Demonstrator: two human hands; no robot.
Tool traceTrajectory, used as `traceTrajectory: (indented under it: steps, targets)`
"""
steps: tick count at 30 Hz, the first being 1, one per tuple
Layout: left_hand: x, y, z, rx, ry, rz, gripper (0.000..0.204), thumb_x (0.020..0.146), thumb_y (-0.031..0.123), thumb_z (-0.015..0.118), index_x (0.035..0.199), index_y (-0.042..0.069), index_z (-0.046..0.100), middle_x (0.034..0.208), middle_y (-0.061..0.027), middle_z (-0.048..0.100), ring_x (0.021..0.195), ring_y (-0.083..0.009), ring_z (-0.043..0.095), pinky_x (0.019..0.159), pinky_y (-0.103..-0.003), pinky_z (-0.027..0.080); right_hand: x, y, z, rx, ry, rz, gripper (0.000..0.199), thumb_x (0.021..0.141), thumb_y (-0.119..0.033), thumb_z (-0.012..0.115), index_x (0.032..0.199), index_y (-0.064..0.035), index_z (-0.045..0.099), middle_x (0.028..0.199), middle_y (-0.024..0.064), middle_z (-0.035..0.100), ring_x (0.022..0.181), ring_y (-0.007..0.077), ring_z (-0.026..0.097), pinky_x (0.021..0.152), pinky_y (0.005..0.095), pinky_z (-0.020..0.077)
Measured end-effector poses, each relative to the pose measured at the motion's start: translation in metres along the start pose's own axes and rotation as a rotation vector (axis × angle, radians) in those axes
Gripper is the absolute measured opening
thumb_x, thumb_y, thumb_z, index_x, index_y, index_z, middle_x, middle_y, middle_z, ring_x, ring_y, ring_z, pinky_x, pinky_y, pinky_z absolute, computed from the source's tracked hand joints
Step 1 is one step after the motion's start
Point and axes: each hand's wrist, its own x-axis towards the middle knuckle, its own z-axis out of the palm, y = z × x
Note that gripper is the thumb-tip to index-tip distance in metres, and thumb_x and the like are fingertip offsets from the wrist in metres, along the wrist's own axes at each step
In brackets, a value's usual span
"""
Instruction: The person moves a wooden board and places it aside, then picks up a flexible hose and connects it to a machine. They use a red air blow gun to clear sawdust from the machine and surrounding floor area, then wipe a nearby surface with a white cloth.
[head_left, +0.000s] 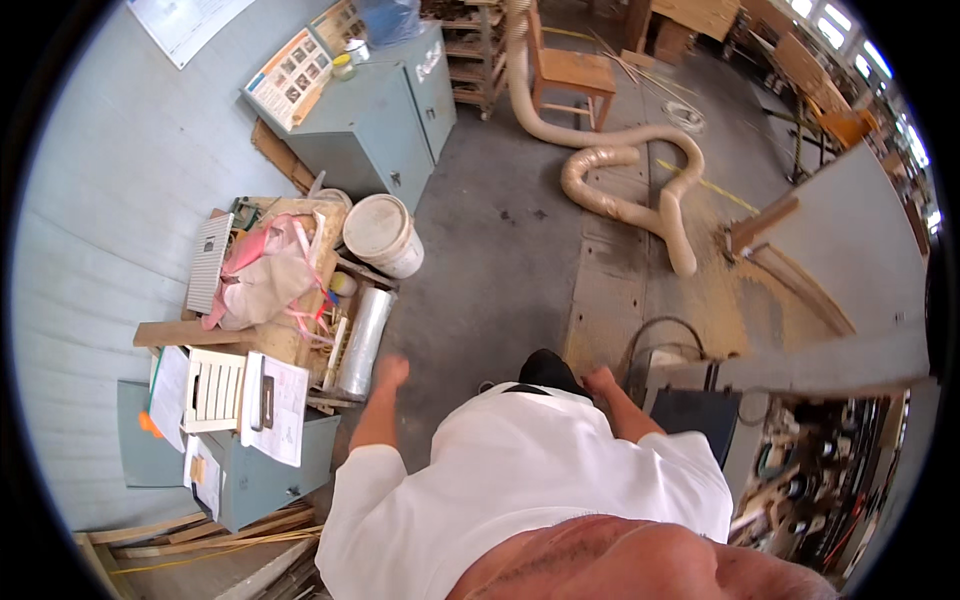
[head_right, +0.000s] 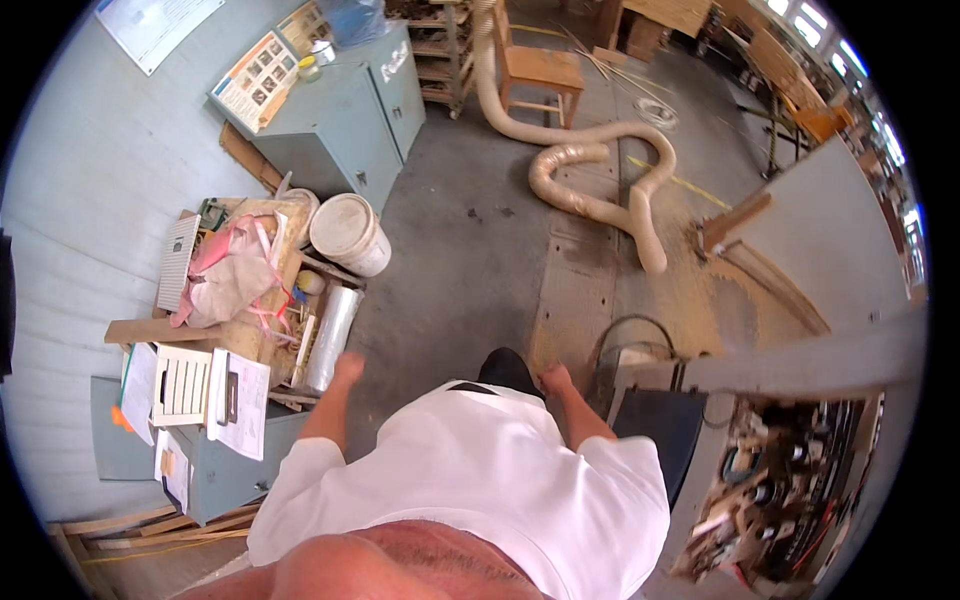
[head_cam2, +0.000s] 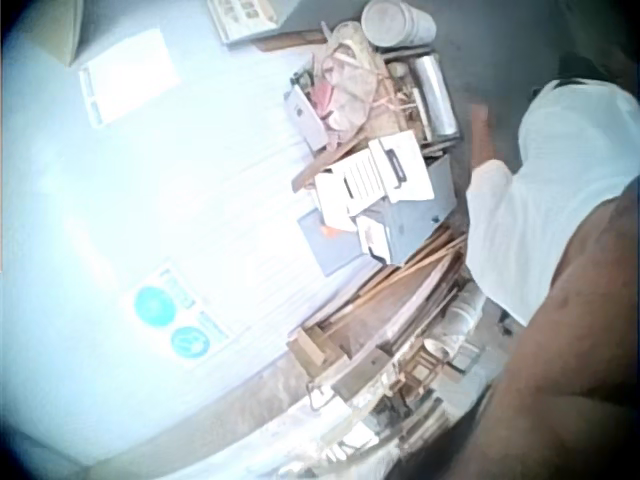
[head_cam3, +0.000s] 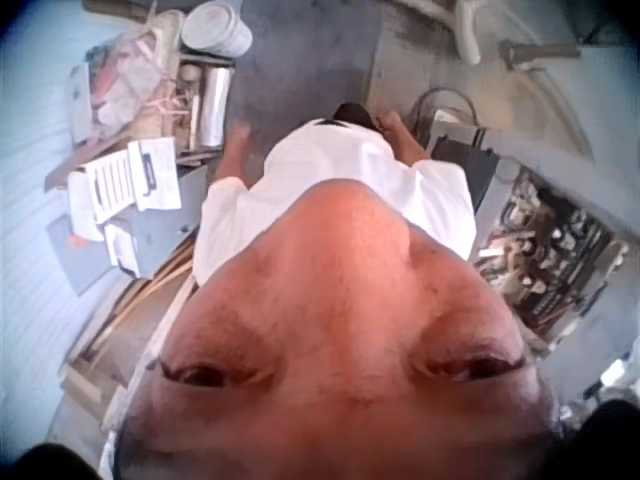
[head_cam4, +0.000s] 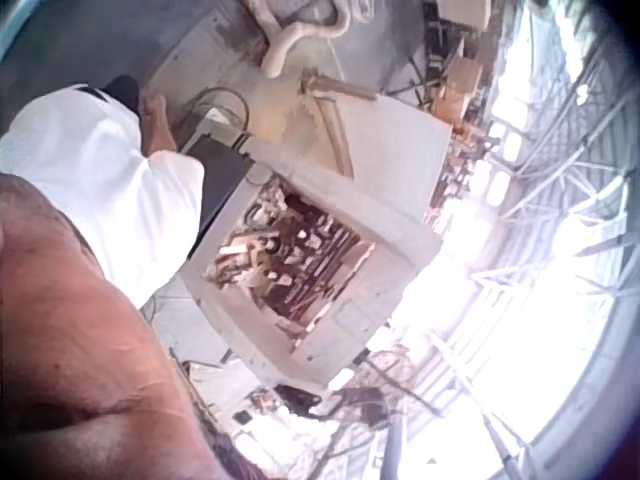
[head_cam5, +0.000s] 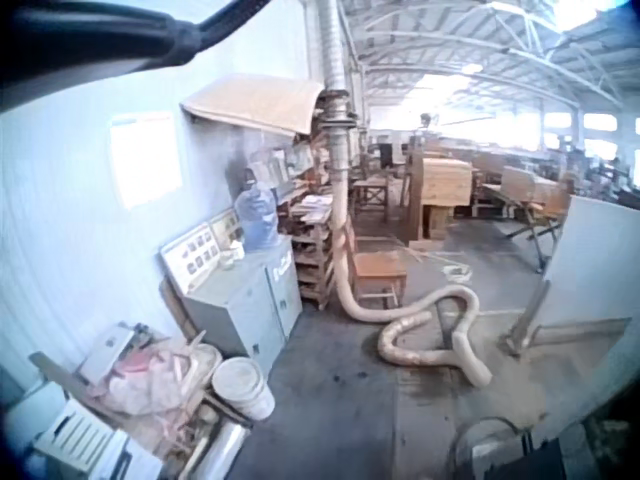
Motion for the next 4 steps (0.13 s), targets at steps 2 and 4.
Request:
traceTrajectory:
  steps: [2, 4]
  targets:
    - [0.092, 0.078, -0.069, -0.286, 0.135, -0.044, 0.031, 0.08, 0.025, 0.049, 0.084, -0.001, 0.064, 0.092, -0.022, 0.063, 0.088, -0.0392, 0.058, 0.079, -0.044, 0.046, 0.036, 0.03, -0.008, -0.165, 0.09, -0.144, 0.025, 0.073, -0.025, 0.062, 0.068, -0.0015, 0.066, 0.07, 0.0156, 0.065, 0.063, 0.0242, 0.064, 0.058, 0.0354, 0.0516]
    - [0.171, 0.117, -0.117, -0.497, 0.273, 0.089, 0.029, 0.081, 0.026, 0.053, 0.081, 0.0, 0.064, 0.087, -0.0192, 0.065, 0.084, -0.0379, 0.059, 0.074, -0.041, 0.047, 0.089, 0.035, -0.019, -0.338, 0.132, -0.316, 0.024, 0.073, -0.025, 0.062, 0.069, -0.002, 0.067, 0.071, 0.0164, 0.065, 0.064, 0.0234, 0.065, 0.059, 0.0349, 0.0517]
